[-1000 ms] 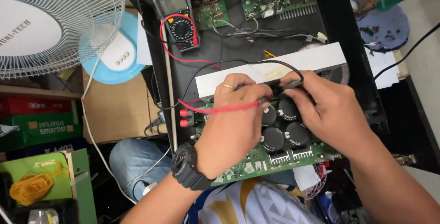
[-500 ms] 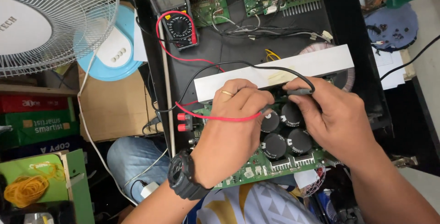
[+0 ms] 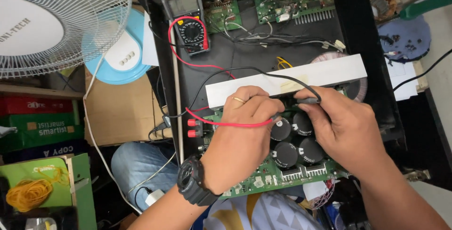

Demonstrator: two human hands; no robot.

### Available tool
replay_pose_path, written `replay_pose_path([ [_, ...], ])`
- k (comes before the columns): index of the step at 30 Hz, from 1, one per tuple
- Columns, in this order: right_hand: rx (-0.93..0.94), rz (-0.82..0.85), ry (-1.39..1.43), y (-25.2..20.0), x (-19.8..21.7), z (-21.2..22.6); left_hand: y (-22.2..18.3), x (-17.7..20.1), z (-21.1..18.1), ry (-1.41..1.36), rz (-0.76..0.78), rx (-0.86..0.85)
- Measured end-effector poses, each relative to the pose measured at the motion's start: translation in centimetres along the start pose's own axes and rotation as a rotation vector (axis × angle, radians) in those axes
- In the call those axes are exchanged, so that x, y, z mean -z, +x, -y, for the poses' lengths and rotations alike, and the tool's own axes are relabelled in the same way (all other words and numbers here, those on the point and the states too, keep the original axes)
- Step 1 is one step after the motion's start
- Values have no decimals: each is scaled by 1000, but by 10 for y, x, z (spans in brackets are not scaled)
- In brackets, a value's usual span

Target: Testing an electronic circuit board inside an amplifier chassis using a multimeter.

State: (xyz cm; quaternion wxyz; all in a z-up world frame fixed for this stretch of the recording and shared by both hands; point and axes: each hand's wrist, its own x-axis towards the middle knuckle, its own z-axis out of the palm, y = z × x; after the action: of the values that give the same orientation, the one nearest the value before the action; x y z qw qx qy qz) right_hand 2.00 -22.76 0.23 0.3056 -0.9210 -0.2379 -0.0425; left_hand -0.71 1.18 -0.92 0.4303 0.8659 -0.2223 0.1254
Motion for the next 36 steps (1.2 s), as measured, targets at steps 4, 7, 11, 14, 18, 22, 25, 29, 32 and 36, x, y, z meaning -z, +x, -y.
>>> replay_pose_path([
  [4, -38, -4, -4, 0, 0, 2, -2, -2, 2, -10, -7, -1],
  [7, -32, -7, -15, -1, -1, 0, -3, -4, 3, -7, -13, -7],
  [11, 30, 4, -50, -2, -2, -4, -3, -5, 4, -6, -10, -6],
  [14, 74, 22, -49, 0, -1, -3, -4, -5, 4, -18, -5, -4],
  [18, 163, 36, -66, 5, 3, 5, -3, -9, 6, 6, -30, -11],
  [22, 138, 71, -77, 7, 3, 7, -4, -11, 7, 16, -32, -16],
  [25, 134, 59, -71, 6, 2, 5, -4, -10, 7, 11, -30, -10],
  [29, 114, 38, -78, 6, 0, 3, -4, -10, 6, 11, -29, -2],
  [32, 122, 32, -67, 5, -1, 1, -4, -12, 7, 16, -31, -2],
  [36, 35, 53, -109, 6, 0, 7, -5, -12, 7, 12, -25, 8],
])
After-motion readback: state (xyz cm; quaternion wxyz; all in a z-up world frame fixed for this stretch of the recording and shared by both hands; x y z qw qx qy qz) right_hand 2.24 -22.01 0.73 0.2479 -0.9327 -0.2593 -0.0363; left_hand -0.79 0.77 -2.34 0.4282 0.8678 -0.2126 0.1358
